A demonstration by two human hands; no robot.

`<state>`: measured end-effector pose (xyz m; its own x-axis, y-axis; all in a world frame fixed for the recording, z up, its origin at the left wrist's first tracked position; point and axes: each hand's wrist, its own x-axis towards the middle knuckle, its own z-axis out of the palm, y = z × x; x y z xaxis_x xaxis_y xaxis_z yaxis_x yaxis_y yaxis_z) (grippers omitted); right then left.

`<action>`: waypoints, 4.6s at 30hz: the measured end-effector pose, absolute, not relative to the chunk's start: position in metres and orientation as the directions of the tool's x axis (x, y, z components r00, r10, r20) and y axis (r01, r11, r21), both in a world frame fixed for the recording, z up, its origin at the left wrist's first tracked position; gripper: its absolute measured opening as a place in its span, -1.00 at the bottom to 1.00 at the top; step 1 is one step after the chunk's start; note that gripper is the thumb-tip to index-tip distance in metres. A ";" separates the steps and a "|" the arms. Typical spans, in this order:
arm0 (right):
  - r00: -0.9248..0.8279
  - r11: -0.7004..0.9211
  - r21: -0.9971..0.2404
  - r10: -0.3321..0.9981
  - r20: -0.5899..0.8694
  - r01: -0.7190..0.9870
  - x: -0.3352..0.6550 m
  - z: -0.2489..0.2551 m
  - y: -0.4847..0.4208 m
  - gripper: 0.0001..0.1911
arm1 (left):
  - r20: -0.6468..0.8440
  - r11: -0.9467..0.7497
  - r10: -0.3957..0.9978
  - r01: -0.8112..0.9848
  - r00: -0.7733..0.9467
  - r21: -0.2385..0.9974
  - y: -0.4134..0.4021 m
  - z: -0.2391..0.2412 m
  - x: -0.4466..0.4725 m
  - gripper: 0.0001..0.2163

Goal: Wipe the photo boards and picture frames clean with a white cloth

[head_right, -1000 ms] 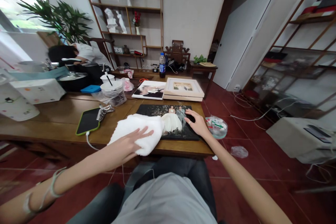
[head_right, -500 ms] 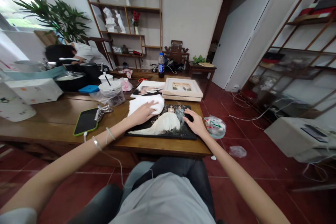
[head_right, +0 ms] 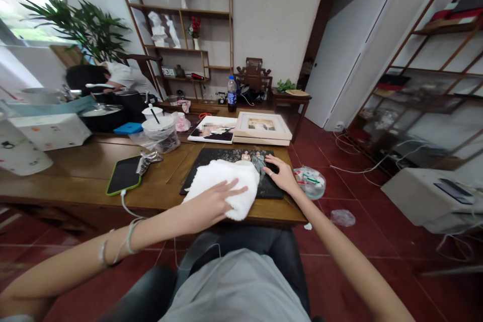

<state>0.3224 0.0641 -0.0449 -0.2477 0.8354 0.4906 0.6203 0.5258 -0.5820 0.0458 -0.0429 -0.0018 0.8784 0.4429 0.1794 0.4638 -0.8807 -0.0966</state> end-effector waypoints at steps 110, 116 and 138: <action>-0.289 0.537 -0.588 0.836 0.467 0.604 0.322 -0.041 0.056 -0.60 | -0.011 -0.911 0.411 0.411 0.912 -0.026 -0.083 0.028 0.092 -0.74; -0.311 0.556 -0.545 0.821 0.480 0.627 0.322 -0.042 0.056 -0.61 | 0.081 -0.843 0.536 0.538 0.840 -0.008 -0.046 0.014 0.058 -0.74; -0.288 0.551 -0.570 0.823 0.489 0.609 0.322 -0.044 0.057 -0.62 | 0.025 -0.732 0.678 0.672 0.735 0.110 0.015 0.013 -0.006 -0.74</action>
